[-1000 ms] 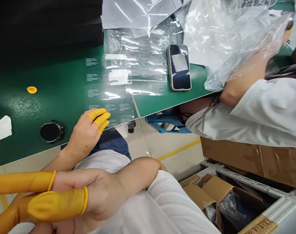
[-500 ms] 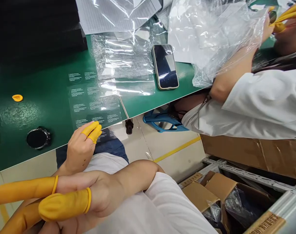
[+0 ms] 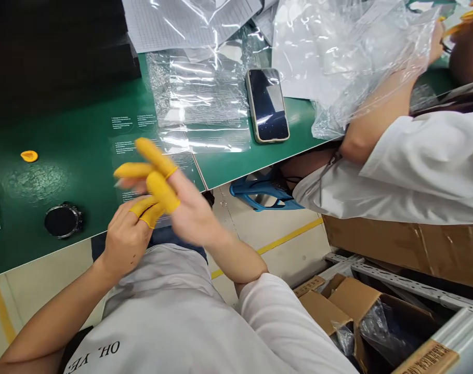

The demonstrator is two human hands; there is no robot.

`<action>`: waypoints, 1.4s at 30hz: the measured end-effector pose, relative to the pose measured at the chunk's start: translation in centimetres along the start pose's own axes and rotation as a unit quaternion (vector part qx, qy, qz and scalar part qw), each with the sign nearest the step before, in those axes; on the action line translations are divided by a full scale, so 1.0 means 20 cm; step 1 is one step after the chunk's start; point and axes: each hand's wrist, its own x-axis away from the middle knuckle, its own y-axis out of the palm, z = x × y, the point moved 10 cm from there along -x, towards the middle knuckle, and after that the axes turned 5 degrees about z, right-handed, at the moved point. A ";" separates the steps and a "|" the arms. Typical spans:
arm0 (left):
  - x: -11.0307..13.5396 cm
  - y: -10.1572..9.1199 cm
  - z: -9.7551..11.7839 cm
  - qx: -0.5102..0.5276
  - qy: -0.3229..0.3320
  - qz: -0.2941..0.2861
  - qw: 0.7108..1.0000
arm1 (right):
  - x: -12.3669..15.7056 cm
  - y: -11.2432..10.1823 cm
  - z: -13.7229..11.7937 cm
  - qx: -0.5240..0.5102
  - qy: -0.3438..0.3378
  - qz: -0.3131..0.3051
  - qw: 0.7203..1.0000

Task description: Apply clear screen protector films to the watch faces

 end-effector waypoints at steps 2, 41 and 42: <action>-0.02 -0.06 0.08 -0.044 0.058 0.050 0.996 | -0.10 -0.12 0.09 -0.002 0.000 0.051 0.999; 0.06 -0.52 -0.79 0.139 -0.351 -0.196 0.905 | -0.15 0.65 0.23 0.470 -0.178 -0.191 0.843; 0.05 -0.52 -0.78 0.140 -0.353 -0.197 0.904 | -0.15 0.65 0.23 0.471 -0.179 -0.190 0.843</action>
